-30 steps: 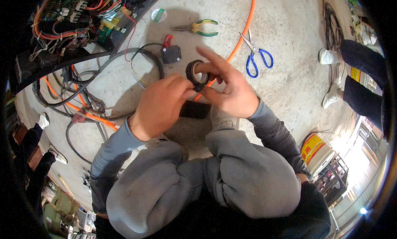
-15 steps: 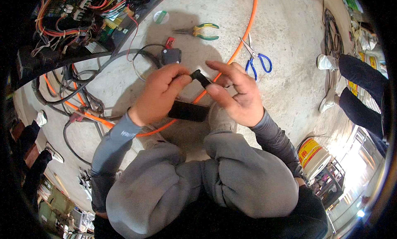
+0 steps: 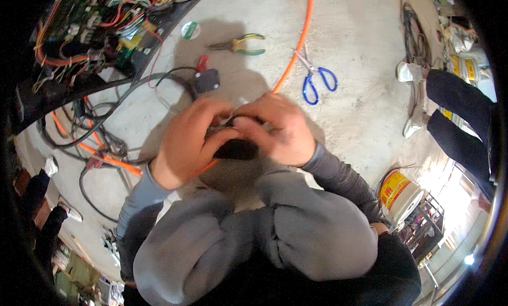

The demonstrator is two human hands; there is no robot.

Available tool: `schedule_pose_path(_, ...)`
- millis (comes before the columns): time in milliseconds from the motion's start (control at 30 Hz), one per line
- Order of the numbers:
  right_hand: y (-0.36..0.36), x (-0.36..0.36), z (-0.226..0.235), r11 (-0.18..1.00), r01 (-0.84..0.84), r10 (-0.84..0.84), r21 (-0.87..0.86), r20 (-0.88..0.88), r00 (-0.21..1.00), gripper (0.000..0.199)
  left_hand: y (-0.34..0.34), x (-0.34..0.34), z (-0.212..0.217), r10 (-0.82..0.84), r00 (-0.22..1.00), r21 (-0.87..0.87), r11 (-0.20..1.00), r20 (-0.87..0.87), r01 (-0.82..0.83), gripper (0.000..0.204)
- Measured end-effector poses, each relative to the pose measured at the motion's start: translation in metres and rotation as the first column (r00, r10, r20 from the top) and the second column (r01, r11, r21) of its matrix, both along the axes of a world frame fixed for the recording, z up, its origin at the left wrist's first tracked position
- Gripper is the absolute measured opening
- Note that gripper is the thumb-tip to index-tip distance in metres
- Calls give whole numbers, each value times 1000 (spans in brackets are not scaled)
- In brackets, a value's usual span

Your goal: The person sits on the floor and repairs an electronic device by stripping wires, wrapping connections with electrical tape, and connecting cables to the unit. They then reassemble the device by attaching the metal casing with assistance from others.

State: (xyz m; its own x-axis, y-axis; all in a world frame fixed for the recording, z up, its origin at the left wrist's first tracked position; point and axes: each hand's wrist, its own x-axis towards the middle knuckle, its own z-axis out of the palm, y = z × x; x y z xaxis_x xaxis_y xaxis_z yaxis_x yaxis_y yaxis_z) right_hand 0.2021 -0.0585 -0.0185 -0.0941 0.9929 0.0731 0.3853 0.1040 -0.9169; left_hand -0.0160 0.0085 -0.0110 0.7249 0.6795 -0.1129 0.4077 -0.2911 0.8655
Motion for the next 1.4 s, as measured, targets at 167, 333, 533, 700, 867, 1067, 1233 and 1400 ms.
schedule_pose_path(167,-14,1,-2,950,20,-73,-310,-160,984,57,-9,6,-5,34,976,396,917,-215,55,24)
schedule_pose_path(333,-12,8,-18,830,-128,-326,-542,-659,677,78,-17,19,-14,-2,975,533,837,-224,125,20)
schedule_pose_path(533,-4,8,-34,829,-194,-289,-525,-699,655,71,-6,43,7,-39,949,437,881,-314,181,15)
schedule_pose_path(700,7,4,-41,975,-23,-76,-221,-428,901,42,33,34,11,221,961,-340,902,-167,-267,25)
schedule_pose_path(867,13,-8,-70,995,96,-98,-25,-131,987,28,38,32,6,186,940,-532,785,-286,-317,28)
schedule_pose_path(1067,13,8,-50,989,129,-137,-74,-114,984,23,18,48,0,152,951,-467,843,-269,-267,25)
schedule_pose_path(1233,-1,27,-49,994,80,-90,-73,-150,985,22,24,60,4,22,897,-374,904,-442,-206,25)
schedule_pose_path(1400,-4,24,-42,992,-40,41,-119,2,999,30,10,50,6,-101,825,39,988,-556,147,25)
